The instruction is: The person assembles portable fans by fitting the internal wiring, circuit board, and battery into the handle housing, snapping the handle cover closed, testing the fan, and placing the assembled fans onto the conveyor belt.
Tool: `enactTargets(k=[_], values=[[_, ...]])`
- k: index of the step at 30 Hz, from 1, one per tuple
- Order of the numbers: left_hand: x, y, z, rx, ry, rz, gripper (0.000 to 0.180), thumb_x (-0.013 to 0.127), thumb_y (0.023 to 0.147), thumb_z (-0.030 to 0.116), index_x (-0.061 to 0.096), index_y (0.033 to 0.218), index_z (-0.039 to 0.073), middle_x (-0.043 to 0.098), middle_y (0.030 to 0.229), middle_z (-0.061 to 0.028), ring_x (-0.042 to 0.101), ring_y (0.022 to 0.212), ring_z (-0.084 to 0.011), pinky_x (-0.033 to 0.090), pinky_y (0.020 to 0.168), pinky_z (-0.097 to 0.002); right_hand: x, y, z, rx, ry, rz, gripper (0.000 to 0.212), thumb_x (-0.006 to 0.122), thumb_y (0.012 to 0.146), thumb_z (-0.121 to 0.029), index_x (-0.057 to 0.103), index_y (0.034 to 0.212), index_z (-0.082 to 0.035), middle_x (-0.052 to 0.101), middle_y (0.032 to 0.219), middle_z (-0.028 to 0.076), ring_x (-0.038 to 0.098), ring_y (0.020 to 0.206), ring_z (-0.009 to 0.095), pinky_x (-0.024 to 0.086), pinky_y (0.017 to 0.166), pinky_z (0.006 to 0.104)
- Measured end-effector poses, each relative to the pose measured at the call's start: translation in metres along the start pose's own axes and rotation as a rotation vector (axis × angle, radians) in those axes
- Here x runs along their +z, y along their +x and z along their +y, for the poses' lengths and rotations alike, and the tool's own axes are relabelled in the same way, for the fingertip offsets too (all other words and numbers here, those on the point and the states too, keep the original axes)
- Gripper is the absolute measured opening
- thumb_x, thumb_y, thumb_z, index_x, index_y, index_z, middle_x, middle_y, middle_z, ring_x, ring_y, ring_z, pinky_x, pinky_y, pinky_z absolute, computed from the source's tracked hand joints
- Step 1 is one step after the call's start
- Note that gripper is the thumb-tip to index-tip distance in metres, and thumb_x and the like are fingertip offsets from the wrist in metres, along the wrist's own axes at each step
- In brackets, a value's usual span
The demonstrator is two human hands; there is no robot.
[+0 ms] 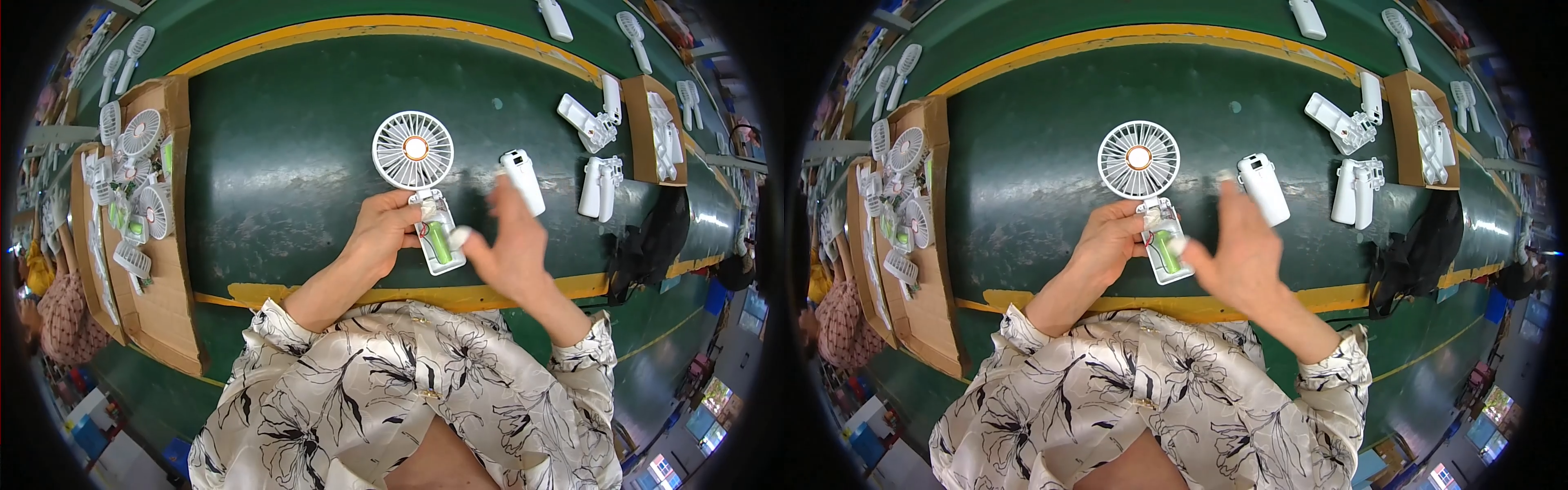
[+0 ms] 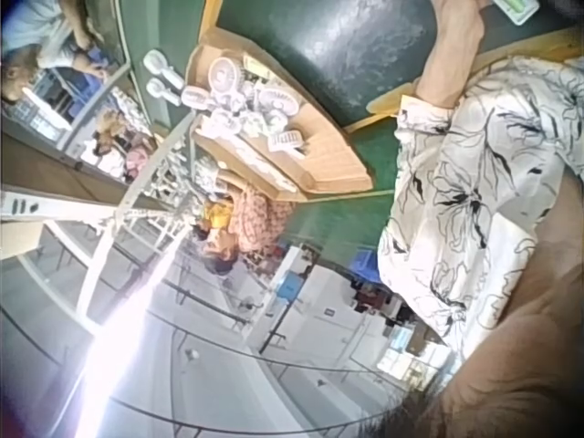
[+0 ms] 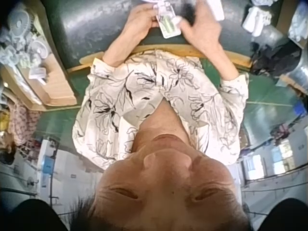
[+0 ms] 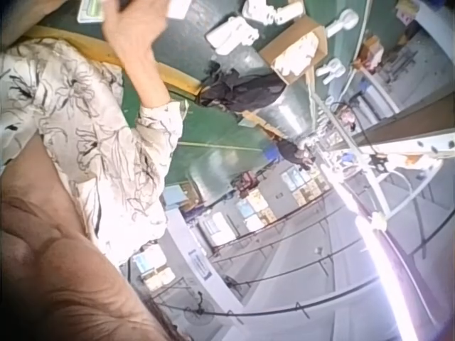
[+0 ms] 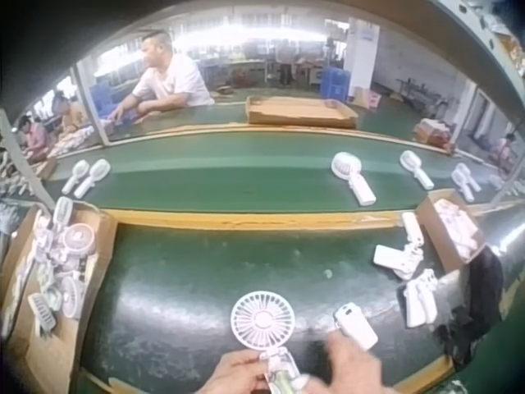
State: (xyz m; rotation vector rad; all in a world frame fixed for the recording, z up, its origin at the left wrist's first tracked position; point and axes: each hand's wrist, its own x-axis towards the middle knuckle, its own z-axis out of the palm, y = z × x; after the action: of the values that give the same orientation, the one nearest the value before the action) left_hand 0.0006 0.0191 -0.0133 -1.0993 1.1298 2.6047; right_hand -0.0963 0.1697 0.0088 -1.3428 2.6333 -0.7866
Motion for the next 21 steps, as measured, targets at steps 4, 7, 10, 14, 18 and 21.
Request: enactTargets(k=[4, 7, 10, 14, 18, 21], values=[[-0.001, 0.0, 0.0, 0.006, 0.018, -0.016, 0.026, 0.048, 0.084, 0.007, 0.052, 0.107, -0.005, 0.06, 0.096, -0.01, 0.06, 0.083, -0.0185, 0.051, 0.071, -0.0329, 0.014, 0.001, -0.03, 0.041, 0.074, -0.149, 0.085, 0.07, 0.063, -0.035, 0.03, 0.121, 0.013, 0.056, 0.084, 0.02, 0.059, 0.074, 0.03, 0.047, 0.058, 0.0373], [-0.001, 0.001, -0.001, 0.041, -0.026, -0.019, 0.023, 0.049, 0.082, 0.004, 0.055, 0.102, -0.004, 0.061, 0.092, -0.0097, 0.06, 0.078, -0.0169, 0.052, 0.066, -0.0311, 0.018, 0.002, -0.031, 0.291, 0.183, -0.241, 0.077, 0.068, 0.067, -0.03, 0.031, 0.121, 0.011, 0.057, 0.073, 0.014, 0.058, 0.062, 0.027, 0.047, 0.056, 0.0359], [0.001, -0.001, -0.003, 0.04, -0.055, 0.011, 0.02, 0.049, 0.081, 0.002, 0.057, 0.098, -0.005, 0.061, 0.088, -0.0091, 0.061, 0.073, -0.0156, 0.053, 0.062, -0.0295, 0.026, 0.0, -0.016, 0.398, 0.408, -0.244, 0.068, 0.064, 0.07, -0.023, 0.033, 0.121, 0.009, 0.057, 0.066, 0.009, 0.057, 0.055, 0.026, 0.045, 0.055, 0.0351], [-0.001, 0.001, -0.005, 0.077, -0.013, 0.014, 0.021, 0.049, 0.081, 0.002, 0.057, 0.099, -0.005, 0.061, 0.089, -0.0096, 0.061, 0.074, -0.0161, 0.054, 0.063, -0.0302, 0.025, 0.005, -0.013, 0.384, 0.399, -0.251, 0.066, 0.064, 0.07, -0.022, 0.035, 0.122, 0.007, 0.057, 0.066, 0.008, 0.058, 0.057, 0.025, 0.045, 0.054, 0.0345], [0.0, 0.002, -0.006, 0.066, 0.057, 0.014, 0.023, 0.049, 0.083, 0.007, 0.055, 0.103, -0.004, 0.061, 0.093, -0.0106, 0.061, 0.08, -0.0187, 0.052, 0.07, -0.033, 0.026, 0.007, -0.007, 0.479, 0.523, -0.299, 0.069, 0.066, 0.068, -0.025, 0.036, 0.122, 0.007, 0.056, 0.063, 0.008, 0.057, 0.057, 0.024, 0.044, 0.054, 0.034], [0.0, 0.001, -0.004, 0.061, 0.048, 0.002, 0.024, 0.05, 0.082, 0.007, 0.054, 0.103, -0.004, 0.061, 0.092, -0.0103, 0.061, 0.08, -0.0184, 0.052, 0.07, -0.0336, 0.011, 0.005, -0.011, 0.424, 0.398, -0.27, 0.069, 0.067, 0.067, -0.027, 0.038, 0.12, 0.006, 0.056, 0.062, 0.007, 0.056, 0.057, 0.023, 0.045, 0.054, 0.0336]])
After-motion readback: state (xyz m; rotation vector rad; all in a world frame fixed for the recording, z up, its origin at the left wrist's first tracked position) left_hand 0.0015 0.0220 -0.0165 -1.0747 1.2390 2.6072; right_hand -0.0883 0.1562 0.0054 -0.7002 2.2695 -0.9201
